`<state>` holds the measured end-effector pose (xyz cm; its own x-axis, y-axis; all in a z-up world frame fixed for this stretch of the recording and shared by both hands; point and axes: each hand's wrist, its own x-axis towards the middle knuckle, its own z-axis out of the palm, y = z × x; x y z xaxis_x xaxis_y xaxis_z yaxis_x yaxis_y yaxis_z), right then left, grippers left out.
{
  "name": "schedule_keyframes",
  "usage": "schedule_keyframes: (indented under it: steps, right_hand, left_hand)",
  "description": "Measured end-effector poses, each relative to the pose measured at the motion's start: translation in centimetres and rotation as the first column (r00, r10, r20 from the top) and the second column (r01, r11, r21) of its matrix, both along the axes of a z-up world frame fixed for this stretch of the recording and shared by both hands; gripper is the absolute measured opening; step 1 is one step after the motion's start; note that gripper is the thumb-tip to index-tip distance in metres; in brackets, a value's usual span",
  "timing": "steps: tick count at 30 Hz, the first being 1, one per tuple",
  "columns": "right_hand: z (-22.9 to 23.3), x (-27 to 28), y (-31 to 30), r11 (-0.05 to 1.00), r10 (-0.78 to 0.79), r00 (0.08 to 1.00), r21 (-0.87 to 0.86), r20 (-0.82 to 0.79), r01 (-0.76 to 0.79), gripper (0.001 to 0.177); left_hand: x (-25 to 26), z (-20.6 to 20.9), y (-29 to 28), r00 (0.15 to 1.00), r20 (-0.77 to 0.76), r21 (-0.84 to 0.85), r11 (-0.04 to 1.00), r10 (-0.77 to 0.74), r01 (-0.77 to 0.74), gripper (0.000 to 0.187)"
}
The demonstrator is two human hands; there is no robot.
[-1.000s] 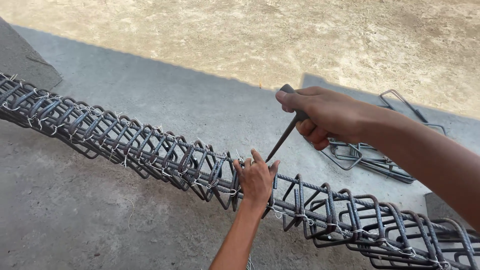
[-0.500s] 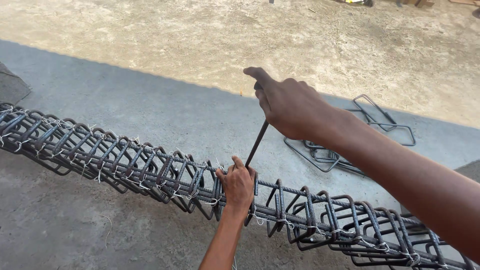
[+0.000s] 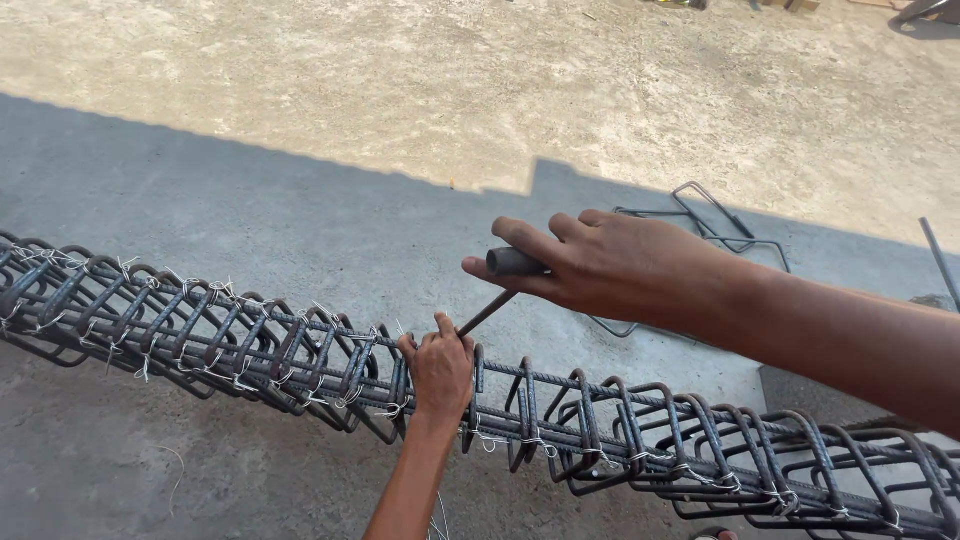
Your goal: Tying metal stirrups to longitudinal rebar rods using wire and a twisting tool to assemble a reinforcement cage.
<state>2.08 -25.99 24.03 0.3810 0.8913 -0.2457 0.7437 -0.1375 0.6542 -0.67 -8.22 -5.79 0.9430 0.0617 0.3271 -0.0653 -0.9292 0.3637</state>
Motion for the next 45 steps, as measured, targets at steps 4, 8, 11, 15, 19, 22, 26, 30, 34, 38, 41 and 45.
schedule_keyframes:
  steps: [4,8,11,15,19,22,26,30,34,38,41,45]
  right_hand:
    - [-1.1,1.7,-0.3,0.993,0.093,0.988,0.063,0.121,-0.101,0.098]
    - [-0.6,2.6,-0.5,0.967,0.220,0.936,0.062,0.274,-0.246,0.064]
    - [0.6,2.7,-0.2,0.979,0.193,0.940,0.014,0.280,-0.205,0.066]
    - [0.8,2.7,-0.9,0.987,0.005,0.926,-0.149,0.377,0.055,0.071]
    - [-0.3,3.8,-3.9,0.976,-0.014,0.900,-0.191,0.437,0.108,0.078]
    - [-0.9,3.8,-5.6,0.979,-0.016,0.938,-0.184,0.347,0.085,0.069]
    - [-1.2,3.5,-6.1,0.991,-0.014,0.903,-0.117,0.429,0.072,0.064]
    - [-1.9,5.2,-6.5,0.982,0.130,0.909,-0.177,0.395,-0.064,0.061]
    - [-3.2,6.4,-6.6,0.989,0.080,0.967,-0.143,0.241,-0.046,0.060]
    - [-1.8,6.0,-4.3,0.990,-0.013,0.997,-0.139,0.075,0.023,0.047]
    - [-1.0,5.9,-1.9,0.997,-0.021,1.000,-0.074,0.007,0.022,0.037]
    - [1.4,5.1,2.5,0.978,-0.184,0.963,0.061,-0.198,0.199,0.027]
  left_hand:
    - [0.5,-0.4,0.2,1.000,-0.021,-0.018,1.000,0.013,-0.014,0.053]
    - [0.8,-1.5,0.2,1.000,-0.016,-0.022,1.000,-0.004,0.004,0.055]
    - [0.6,-1.1,0.2,1.000,-0.017,-0.003,1.000,0.004,-0.004,0.055]
    - [0.2,-0.8,0.1,1.000,0.007,0.014,1.000,0.012,-0.012,0.054]
    - [0.6,-0.7,0.0,1.000,0.021,0.032,0.999,0.023,-0.024,0.057]
    - [-0.1,-0.6,0.1,0.998,0.021,-0.008,0.999,0.051,-0.051,0.056]
    - [0.0,-0.2,0.7,0.999,0.006,-0.082,0.996,0.042,-0.042,0.036]
    - [0.2,-0.1,1.0,1.000,-0.012,-0.136,0.991,-0.012,0.011,0.057]
    - [0.0,0.4,1.2,0.999,-0.049,-0.150,0.989,-0.016,0.008,0.057]
    - [0.5,0.8,1.4,0.999,-0.007,-0.187,0.982,-0.035,0.033,0.070]
    - [0.3,1.3,1.3,0.999,-0.044,-0.232,0.973,-0.029,0.018,0.049]
    - [0.3,1.5,1.2,0.994,-0.098,-0.358,0.934,-0.038,0.001,0.036]
